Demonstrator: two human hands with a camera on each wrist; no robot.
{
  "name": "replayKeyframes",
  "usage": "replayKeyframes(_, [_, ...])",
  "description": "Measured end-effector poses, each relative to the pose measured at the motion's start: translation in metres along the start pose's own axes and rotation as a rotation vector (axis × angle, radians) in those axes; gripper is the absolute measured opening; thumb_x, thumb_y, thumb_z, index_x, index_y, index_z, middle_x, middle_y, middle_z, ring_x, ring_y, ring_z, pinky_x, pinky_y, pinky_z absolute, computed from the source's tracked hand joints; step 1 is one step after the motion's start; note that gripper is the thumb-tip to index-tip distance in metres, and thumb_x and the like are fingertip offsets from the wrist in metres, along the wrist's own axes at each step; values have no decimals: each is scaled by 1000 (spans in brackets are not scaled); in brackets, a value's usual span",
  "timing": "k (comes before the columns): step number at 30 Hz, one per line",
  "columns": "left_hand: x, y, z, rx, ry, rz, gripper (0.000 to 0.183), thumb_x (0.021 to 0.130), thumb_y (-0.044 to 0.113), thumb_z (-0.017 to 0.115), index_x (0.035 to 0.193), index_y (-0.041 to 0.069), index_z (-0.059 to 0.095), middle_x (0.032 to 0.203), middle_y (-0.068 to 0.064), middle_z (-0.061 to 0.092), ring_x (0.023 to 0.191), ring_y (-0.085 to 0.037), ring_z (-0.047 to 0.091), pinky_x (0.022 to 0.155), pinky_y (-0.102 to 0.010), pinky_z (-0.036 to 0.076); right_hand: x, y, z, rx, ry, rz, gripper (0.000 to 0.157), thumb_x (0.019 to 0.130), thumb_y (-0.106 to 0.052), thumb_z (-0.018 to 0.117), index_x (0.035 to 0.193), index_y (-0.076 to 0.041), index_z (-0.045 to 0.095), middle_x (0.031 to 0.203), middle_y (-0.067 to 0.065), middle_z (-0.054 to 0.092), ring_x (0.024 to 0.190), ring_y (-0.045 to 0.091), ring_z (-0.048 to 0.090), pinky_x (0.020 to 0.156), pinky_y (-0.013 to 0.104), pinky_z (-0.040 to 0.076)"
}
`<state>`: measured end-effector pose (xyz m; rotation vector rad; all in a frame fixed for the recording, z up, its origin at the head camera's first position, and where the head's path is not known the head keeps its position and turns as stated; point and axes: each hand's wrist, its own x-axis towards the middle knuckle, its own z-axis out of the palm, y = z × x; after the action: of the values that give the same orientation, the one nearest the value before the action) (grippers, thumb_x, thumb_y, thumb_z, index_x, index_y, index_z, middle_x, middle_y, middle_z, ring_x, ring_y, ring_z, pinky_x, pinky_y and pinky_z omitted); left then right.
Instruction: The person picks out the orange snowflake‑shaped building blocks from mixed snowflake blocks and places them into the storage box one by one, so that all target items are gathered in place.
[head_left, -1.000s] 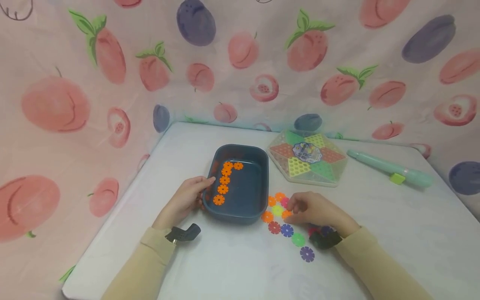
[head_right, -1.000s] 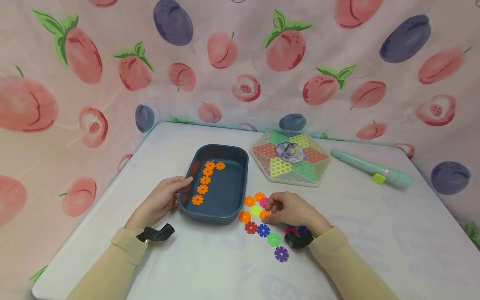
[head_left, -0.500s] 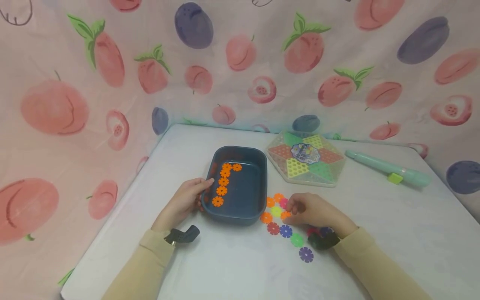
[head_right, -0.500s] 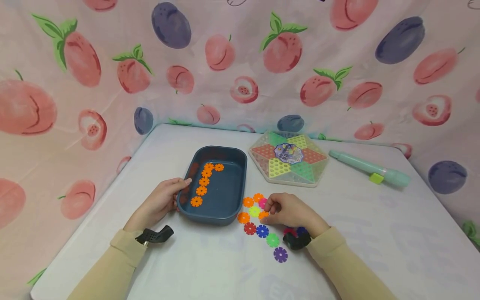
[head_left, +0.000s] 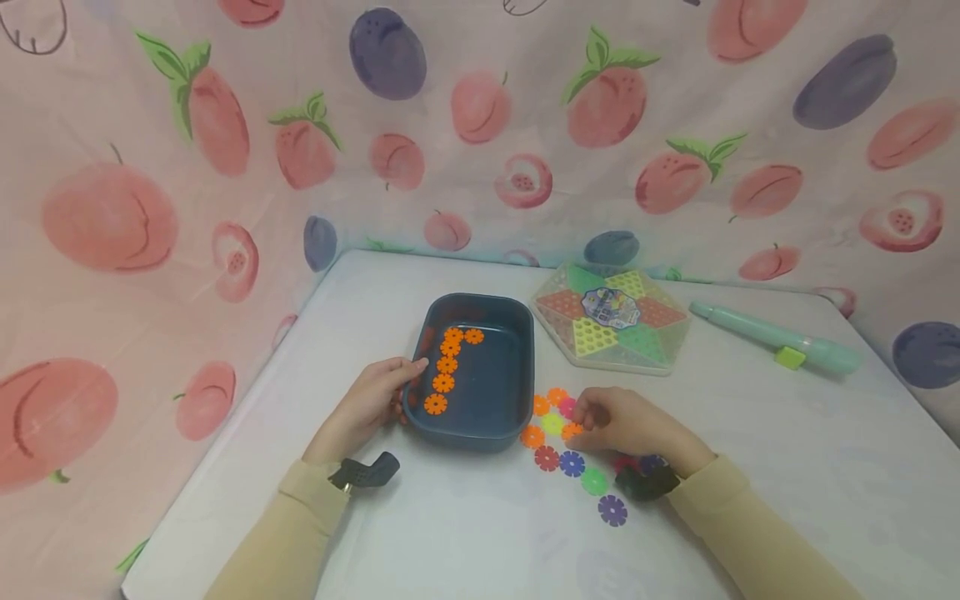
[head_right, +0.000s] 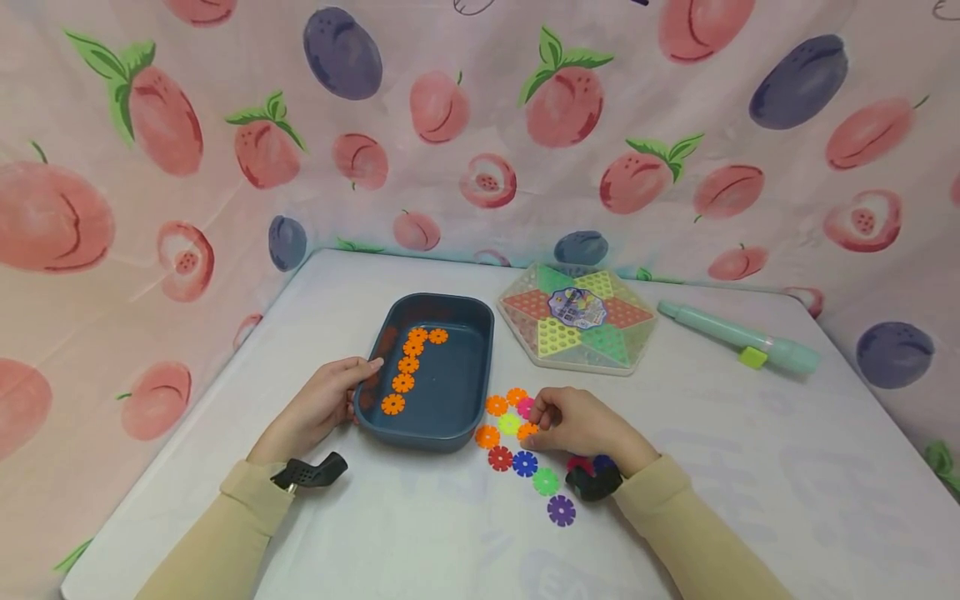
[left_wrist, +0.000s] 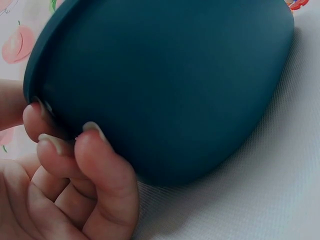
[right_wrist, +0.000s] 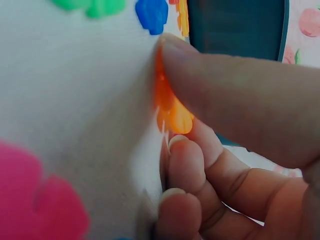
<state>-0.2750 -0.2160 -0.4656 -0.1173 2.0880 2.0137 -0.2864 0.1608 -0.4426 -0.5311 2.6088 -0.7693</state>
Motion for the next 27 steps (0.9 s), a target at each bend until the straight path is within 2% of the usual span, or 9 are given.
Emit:
replayKeyframes(19, [0, -2, 0, -1, -18, 2, 42, 100, 39, 67, 93, 0, 56, 79, -8, 50, 61, -18, 48, 57, -29, 47, -2, 1, 2, 54, 19, 33, 36, 77, -34, 91, 93, -16, 64, 78, -1, 63, 70, 20, 58, 64, 37, 51])
replayKeyframes(27, [0, 1, 0, 1, -8, 0, 42, 100, 40, 67, 93, 0, 56, 77, -6, 51, 61, -18, 48, 57, -29, 48, -2, 0, -3, 67, 16, 16, 35, 78, -35, 90, 92, -17, 64, 75, 0, 62, 68, 21, 57, 62, 37, 49])
